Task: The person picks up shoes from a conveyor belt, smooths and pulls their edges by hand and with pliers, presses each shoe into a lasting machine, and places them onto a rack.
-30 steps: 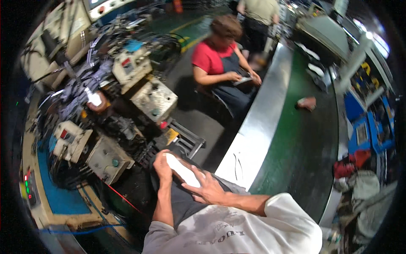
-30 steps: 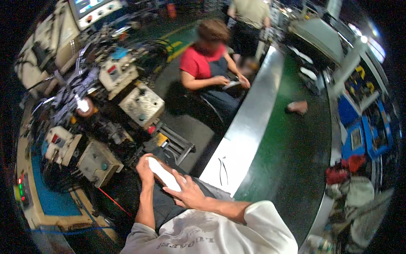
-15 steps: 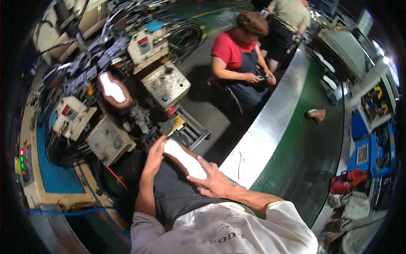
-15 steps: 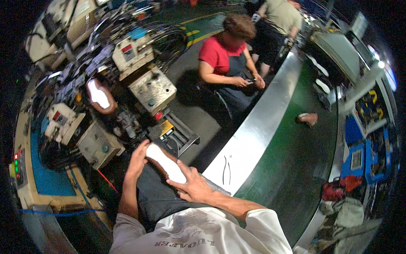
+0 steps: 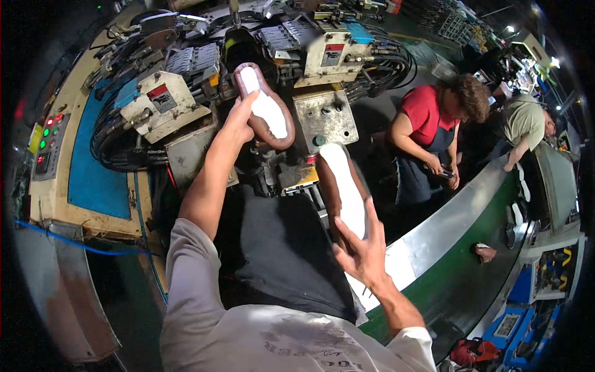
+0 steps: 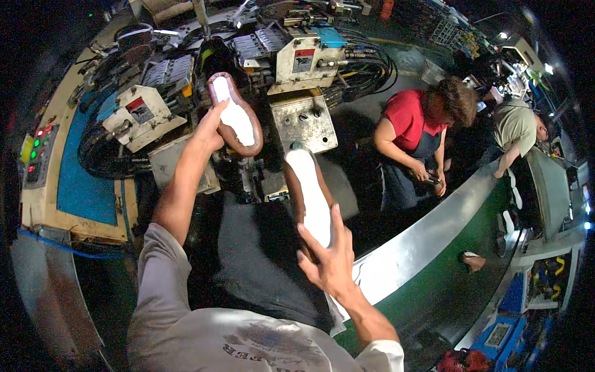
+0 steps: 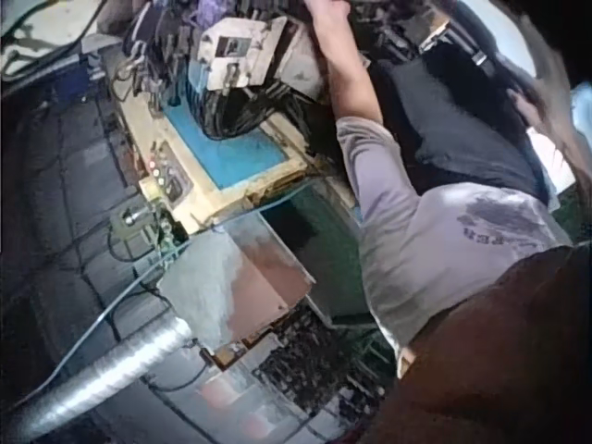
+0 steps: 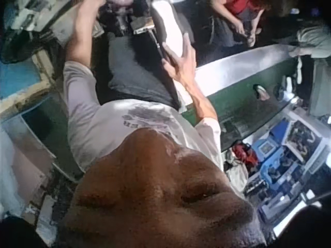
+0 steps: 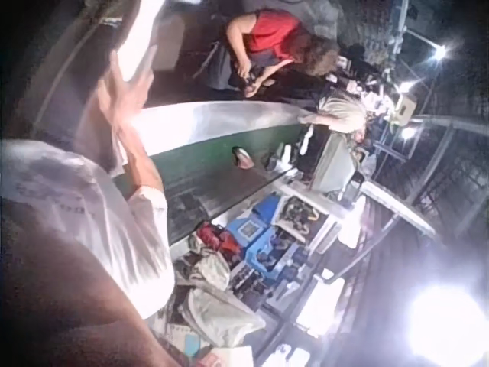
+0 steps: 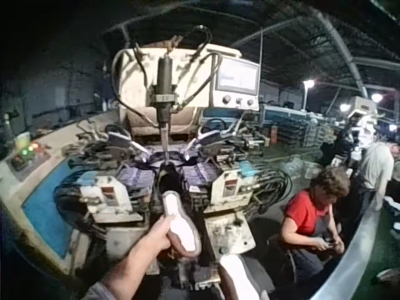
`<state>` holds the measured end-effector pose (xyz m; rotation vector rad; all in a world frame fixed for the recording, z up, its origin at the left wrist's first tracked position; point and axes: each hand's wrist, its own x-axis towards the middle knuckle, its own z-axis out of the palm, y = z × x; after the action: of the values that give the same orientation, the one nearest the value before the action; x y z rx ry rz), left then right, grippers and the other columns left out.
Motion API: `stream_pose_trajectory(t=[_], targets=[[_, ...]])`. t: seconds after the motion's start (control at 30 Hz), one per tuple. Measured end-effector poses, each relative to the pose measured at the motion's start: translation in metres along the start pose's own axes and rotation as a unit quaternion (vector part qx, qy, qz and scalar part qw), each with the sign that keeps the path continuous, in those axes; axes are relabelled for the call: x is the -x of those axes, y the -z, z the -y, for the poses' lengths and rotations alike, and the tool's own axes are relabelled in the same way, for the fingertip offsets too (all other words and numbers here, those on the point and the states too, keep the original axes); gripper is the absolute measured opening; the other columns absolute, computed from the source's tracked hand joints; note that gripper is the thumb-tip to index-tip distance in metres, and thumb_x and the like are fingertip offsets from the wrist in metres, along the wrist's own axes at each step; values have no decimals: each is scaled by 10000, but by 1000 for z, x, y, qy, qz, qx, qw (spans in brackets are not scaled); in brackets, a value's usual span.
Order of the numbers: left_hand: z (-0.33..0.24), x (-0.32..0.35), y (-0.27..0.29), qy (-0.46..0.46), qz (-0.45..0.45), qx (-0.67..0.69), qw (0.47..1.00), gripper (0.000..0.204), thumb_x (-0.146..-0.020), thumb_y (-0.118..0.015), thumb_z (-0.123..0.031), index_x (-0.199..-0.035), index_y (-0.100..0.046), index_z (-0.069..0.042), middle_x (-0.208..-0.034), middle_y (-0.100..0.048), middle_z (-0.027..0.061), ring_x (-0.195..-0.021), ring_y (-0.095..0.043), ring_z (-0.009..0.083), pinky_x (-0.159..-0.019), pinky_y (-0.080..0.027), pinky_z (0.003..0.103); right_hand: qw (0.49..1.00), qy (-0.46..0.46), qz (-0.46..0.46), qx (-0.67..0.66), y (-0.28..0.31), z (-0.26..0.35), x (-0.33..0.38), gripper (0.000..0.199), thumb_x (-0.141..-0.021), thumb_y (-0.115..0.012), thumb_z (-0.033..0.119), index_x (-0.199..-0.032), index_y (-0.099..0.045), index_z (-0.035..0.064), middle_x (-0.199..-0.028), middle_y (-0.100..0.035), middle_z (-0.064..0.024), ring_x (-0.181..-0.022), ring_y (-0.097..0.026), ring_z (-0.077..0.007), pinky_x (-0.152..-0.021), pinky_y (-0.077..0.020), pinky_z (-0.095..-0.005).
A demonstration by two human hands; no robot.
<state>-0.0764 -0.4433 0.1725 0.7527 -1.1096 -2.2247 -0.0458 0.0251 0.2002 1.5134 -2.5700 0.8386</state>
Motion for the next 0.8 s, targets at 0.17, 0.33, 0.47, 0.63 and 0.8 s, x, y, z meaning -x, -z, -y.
stream_pose_trajectory(t=[0.17,0.33,0.47,0.63,0.8], targets=[[-27,43,12,-24,87,-23,996,475,-1051,-706,-305,-1400,-567,-14,-1177,-725,112,-1027,-750,235,-892,-633,402,994,109,-15,11,2,19,-125,663,-842,-813,291,-1490,-677,318,-1728,-190,-365,-1390,-459,-576,-1138,-470,-599],[-16,172,78,-74,112,21,991,738,-1071,-668,-377,-1619,-356,6,-1477,-589,214,-1329,-644,341,-1132,-543,507,990,142,-22,-3,-43,39,-240,674,-841,-814,294,-1494,-665,369,-1737,-175,-347,-1295,-511,-564,-1079,-521,-600],[15,239,101,-6,186,151,971,1296,-827,-628,-884,-1699,-188,-31,-1572,-500,311,-1343,-607,531,-1052,-545,738,993,117,-7,-25,-92,26,-286,713,-840,-824,303,-1527,-639,363,-1715,-221,-377,-1366,-502,-586,-1166,-447,-599],[64,287,142,22,129,217,967,1165,-897,-708,-777,-1668,-282,-15,-1466,-603,299,-1181,-714,506,-931,-637,653,990,137,-41,10,-119,34,-277,702,-847,-823,326,-1521,-634,384,-1743,-183,-332,-1259,-531,-563,-1063,-539,-593],[84,303,147,82,82,175,978,1137,-903,-593,-844,-1629,-359,-2,-1373,-656,269,-1067,-764,430,-880,-658,584,991,113,-67,15,-139,74,-271,776,-863,-828,328,-1588,-556,280,-1695,-193,-421,-1457,-347,-648,-1235,-351,-636]])
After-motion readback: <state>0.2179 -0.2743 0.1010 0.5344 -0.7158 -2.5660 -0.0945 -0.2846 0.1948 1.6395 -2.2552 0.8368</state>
